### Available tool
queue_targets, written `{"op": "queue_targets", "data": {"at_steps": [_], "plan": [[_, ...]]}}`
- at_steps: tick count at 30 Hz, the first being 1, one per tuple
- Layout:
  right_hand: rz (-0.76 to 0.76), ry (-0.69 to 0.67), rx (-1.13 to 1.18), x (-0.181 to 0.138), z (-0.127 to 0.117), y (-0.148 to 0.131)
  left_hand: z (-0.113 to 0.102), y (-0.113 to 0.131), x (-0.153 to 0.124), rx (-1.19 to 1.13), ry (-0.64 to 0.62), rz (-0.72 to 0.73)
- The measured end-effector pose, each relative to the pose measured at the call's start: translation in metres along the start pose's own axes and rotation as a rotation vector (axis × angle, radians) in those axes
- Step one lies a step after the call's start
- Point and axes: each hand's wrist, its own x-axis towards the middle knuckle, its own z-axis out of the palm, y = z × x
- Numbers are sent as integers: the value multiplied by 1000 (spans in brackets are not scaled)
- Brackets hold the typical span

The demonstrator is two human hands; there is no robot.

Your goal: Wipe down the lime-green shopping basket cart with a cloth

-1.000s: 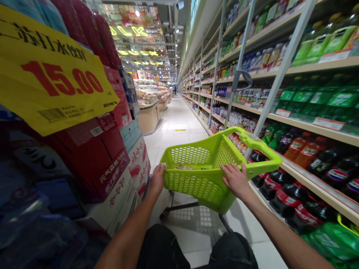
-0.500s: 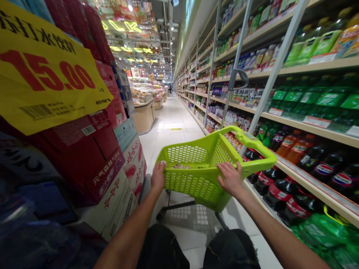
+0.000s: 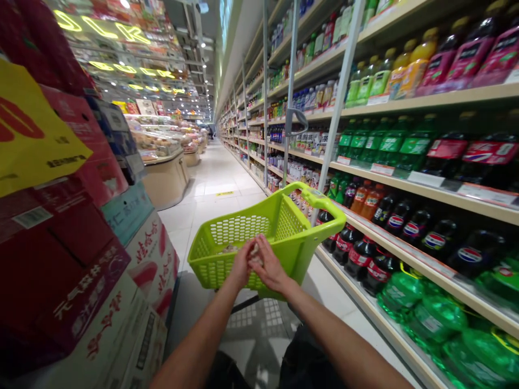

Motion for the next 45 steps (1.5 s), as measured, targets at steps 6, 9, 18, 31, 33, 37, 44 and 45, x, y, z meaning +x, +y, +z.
{"op": "queue_targets", "data": {"at_steps": [6,9,18,31,33,37,44,45], "plan": [[26,283,-31,7,-44,13,0,17,-2,156,-89,-58],[-17,464,-276,13,-130,39,-42,8,4,544,150,16],[-199,141,-569,6,-119,90,-71,-25,-7,1638,119,150],[-5,382,-500,49,-181,90,-65,-19,-4,1647,53,96],[23,320,-539,55,-174,88,-66,-19,-5,1631,51,101],[79,151,-799,43,-173,101,-69,-19,-8,1628,47,118],[-10,135,-904,28,-137,101,-67,-18,-12,1624,70,106],[-2,138,-906,30,-129,98,-66,-17,-12,1625,69,102]]}}
